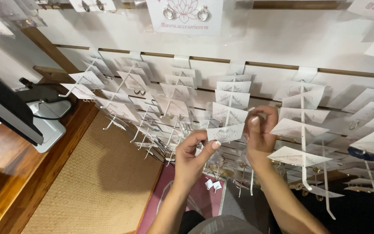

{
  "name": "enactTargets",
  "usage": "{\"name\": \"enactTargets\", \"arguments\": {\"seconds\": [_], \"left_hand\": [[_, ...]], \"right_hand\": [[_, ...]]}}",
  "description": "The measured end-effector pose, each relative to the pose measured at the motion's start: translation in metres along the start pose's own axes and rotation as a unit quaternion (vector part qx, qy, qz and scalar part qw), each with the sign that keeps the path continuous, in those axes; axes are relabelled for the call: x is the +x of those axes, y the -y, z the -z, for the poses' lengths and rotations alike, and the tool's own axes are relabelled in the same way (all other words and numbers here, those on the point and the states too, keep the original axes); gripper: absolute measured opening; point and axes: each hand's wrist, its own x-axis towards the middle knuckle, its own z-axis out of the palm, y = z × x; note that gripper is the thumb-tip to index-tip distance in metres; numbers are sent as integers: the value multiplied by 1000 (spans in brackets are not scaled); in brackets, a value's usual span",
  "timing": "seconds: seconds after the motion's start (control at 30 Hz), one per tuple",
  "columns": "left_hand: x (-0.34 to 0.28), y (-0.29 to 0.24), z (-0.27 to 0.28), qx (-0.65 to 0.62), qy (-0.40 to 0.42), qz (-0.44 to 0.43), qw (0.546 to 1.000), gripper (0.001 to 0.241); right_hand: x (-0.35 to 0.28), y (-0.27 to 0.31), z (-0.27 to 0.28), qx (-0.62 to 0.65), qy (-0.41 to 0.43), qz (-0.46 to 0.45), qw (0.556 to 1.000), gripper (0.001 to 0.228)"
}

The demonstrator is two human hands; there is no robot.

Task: The person is examining and organizing earring display cards on a wall-mounted rack in a store.

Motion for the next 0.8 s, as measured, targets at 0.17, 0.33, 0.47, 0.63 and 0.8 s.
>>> {"name": "enactTargets", "arguments": {"seconds": [0.17, 0.33, 0.47, 0.63, 0.8], "left_hand": [[2, 0, -2, 4, 0, -2, 1000, 10], [5, -10, -6, 2, 2, 6, 1000, 8], [5, -1, -3, 3, 0, 6, 1000, 15], [-4, 0, 10, 13, -29, 9, 999, 27], [-5, 7, 39, 15, -119, 18, 993, 17]], "right_hand": [[-3, -11, 2, -7, 18, -2, 1000, 6], [5, -3, -6, -21, -13, -21, 999, 12], [-1, 15, -10, -10, -18, -39, 999, 13], [-33, 20, 0, -33, -18, -75, 996, 13], [-70, 27, -5, -7, 38, -231, 972, 12]]}}
